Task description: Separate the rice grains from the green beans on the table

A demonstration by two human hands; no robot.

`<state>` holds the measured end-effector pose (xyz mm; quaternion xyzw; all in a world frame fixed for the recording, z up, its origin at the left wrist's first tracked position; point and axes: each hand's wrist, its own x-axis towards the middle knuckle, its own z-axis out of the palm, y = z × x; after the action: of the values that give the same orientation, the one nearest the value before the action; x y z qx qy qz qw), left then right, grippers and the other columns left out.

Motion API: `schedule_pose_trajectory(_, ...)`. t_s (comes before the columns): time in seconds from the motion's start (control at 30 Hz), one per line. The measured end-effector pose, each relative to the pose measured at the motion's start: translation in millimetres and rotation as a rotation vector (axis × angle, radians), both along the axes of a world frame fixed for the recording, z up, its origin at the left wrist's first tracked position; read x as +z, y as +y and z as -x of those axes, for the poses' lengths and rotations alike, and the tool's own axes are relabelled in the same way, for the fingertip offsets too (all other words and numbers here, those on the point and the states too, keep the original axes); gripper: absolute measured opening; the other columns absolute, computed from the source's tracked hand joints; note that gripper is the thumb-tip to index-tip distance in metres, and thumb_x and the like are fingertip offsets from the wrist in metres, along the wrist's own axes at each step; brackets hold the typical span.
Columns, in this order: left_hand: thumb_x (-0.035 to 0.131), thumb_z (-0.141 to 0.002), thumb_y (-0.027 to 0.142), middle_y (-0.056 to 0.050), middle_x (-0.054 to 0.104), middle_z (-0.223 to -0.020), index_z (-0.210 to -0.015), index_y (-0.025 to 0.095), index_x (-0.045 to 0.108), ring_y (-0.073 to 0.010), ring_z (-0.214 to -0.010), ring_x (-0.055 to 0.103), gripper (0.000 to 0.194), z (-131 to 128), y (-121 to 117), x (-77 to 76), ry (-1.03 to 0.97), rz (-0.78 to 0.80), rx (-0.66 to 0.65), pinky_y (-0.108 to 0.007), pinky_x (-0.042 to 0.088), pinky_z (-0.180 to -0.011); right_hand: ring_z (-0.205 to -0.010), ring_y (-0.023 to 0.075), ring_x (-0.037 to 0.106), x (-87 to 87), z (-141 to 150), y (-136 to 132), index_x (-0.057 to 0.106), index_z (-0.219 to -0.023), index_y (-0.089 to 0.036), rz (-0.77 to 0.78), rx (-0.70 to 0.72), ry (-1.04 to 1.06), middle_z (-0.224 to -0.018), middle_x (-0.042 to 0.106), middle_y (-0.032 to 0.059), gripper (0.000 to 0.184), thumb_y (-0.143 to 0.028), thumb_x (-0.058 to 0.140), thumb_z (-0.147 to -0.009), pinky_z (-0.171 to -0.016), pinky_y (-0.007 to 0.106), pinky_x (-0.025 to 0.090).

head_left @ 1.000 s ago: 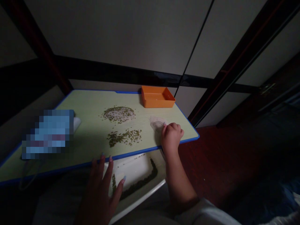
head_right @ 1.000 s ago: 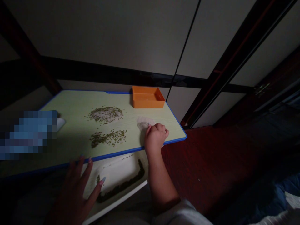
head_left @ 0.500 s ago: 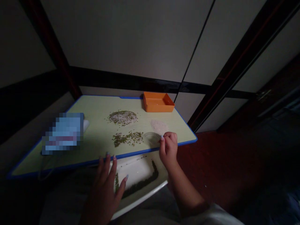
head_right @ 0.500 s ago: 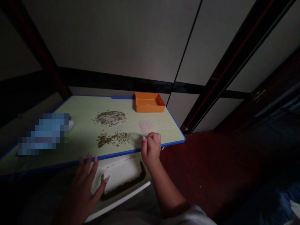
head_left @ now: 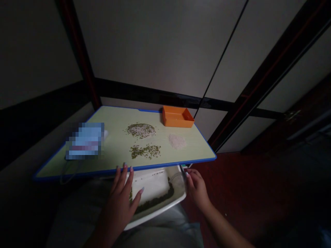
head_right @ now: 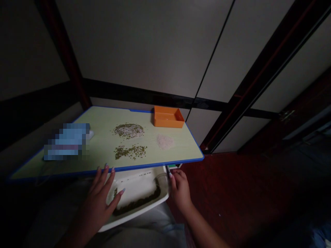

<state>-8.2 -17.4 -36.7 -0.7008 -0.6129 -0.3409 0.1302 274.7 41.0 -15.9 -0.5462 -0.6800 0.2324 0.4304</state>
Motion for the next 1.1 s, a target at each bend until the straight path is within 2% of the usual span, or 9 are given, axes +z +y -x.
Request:
schedule_pose_trajectory(0.1, 0.053, -0.089, 0.038, -0.019, 0.024, -0.162, -0.156, 0.020, 0.016, -0.0353, -0.152, 0.016, 0.079, 2, 1, -2.4, 0.003, 0.003, 0.001, -0.053, 0.044, -0.110, -0.086, 0.0197, 0.061, 0.1, -1, 6, 0.067, -0.075, -0.019, 0.095, 0.136, -0.012, -0.086, 0.067, 0.0078, 0.043, -0.045, 0.041, -0.097, -0.083, 0.032, 0.049)
schedule_pose_trajectory(0.2, 0.053, -0.088, 0.038, -0.019, 0.024, -0.162, -0.156, 0.021, 0.015, -0.0362, -0.151, 0.017, 0.079, 5, 4, -5.4, 0.026, 0.000, -0.004, -0.055, 0.044, -0.109, -0.063, 0.0149, 0.051, 4.5, -1, 14, 0.054, -0.057, -0.019, 0.185, 0.247, -0.053, -0.060, 0.054, 0.0008, 0.052, -0.051, 0.040, -0.096, -0.062, 0.025, 0.042)
schedule_pose_trajectory(0.33, 0.053, -0.088, 0.038, -0.018, 0.022, -0.163, -0.156, 0.022, 0.013, -0.0372, -0.151, 0.019, 0.081, 8, 7, -10.2, 0.067, -0.027, 0.008, -0.057, 0.044, -0.109, -0.057, 0.0119, 0.045, 20.5, -2, 22, 0.056, -0.058, -0.018, 0.276, 0.423, -0.254, -0.053, 0.046, -0.0029, 0.045, -0.039, 0.044, -0.096, -0.056, 0.021, 0.036)
schedule_pose_trajectory(0.43, 0.051, -0.088, 0.040, -0.018, 0.020, -0.164, -0.156, 0.021, 0.014, -0.0374, -0.151, 0.017, 0.080, 12, 9, -15.1, 0.092, -0.019, 0.016, -0.060, 0.041, -0.111, -0.078, 0.0154, 0.059, 32.9, 1, 21, 0.069, -0.072, -0.017, 0.229, 0.323, -0.492, -0.074, 0.063, 0.0038, 0.035, -0.031, 0.048, -0.095, -0.071, 0.023, 0.042)
schedule_pose_trajectory(0.53, 0.048, -0.089, 0.040, -0.021, 0.022, -0.163, -0.154, 0.016, 0.020, -0.0374, -0.152, 0.017, 0.075, 16, 12, -20.1, 0.116, -0.043, 0.040, -0.059, 0.040, -0.112, -0.090, 0.0200, 0.066, 39.4, 8, 17, 0.076, -0.093, -0.019, 0.302, 0.293, -0.658, -0.099, 0.069, 0.0123, 0.033, -0.035, 0.048, -0.096, -0.079, 0.028, 0.047)
schedule_pose_trajectory(0.67, 0.048, -0.088, 0.044, -0.023, 0.021, -0.162, -0.152, 0.011, 0.025, -0.0371, -0.152, 0.013, 0.075, 21, 14, -23.1, 0.157, -0.010, 0.008, -0.058, 0.041, -0.112, -0.091, 0.0264, 0.071, 41.9, 29, 11, 0.076, -0.106, -0.016, 0.381, 0.226, -0.767, -0.105, 0.069, 0.0185, 0.037, -0.035, 0.045, -0.097, -0.080, 0.035, 0.053)
schedule_pose_trajectory(0.83, 0.044, -0.091, 0.042, -0.021, 0.033, -0.158, -0.148, 0.014, 0.035, -0.0335, -0.151, 0.020, 0.064, 22, 13, -19.8, 0.060, -0.032, 0.035, -0.056, 0.041, -0.112, -0.102, 0.0324, 0.069, 46.5, 61, 2, 0.074, -0.109, -0.011, 0.392, 0.045, -0.920, -0.113, 0.067, 0.0251, 0.035, -0.021, 0.043, -0.097, -0.080, 0.041, 0.056)
schedule_pose_trajectory(0.97, 0.043, -0.091, 0.042, -0.018, 0.042, -0.154, -0.144, 0.016, 0.042, -0.0296, -0.150, 0.026, 0.059, 22, 13, -17.8, 0.009, -0.019, 0.035, -0.052, 0.043, -0.113, -0.100, 0.0322, 0.069, 51.1, 68, 0, 0.075, -0.108, -0.011, 0.363, 0.087, -0.960, -0.108, 0.069, 0.0246, 0.033, -0.013, 0.046, -0.093, -0.077, 0.042, 0.058)
schedule_pose_trajectory(1.1, 0.045, -0.091, 0.042, -0.018, 0.041, -0.155, -0.143, 0.016, 0.044, -0.0302, -0.149, 0.026, 0.058, 21, 14, -19.8, -0.014, -0.032, 0.037, -0.053, 0.045, -0.110, -0.097, 0.0325, 0.071, 51.4, 62, 3, 0.076, -0.107, -0.012, 0.371, 0.087, -0.971, -0.110, 0.068, 0.0245, 0.033, -0.021, 0.046, -0.096, -0.076, 0.043, 0.059)
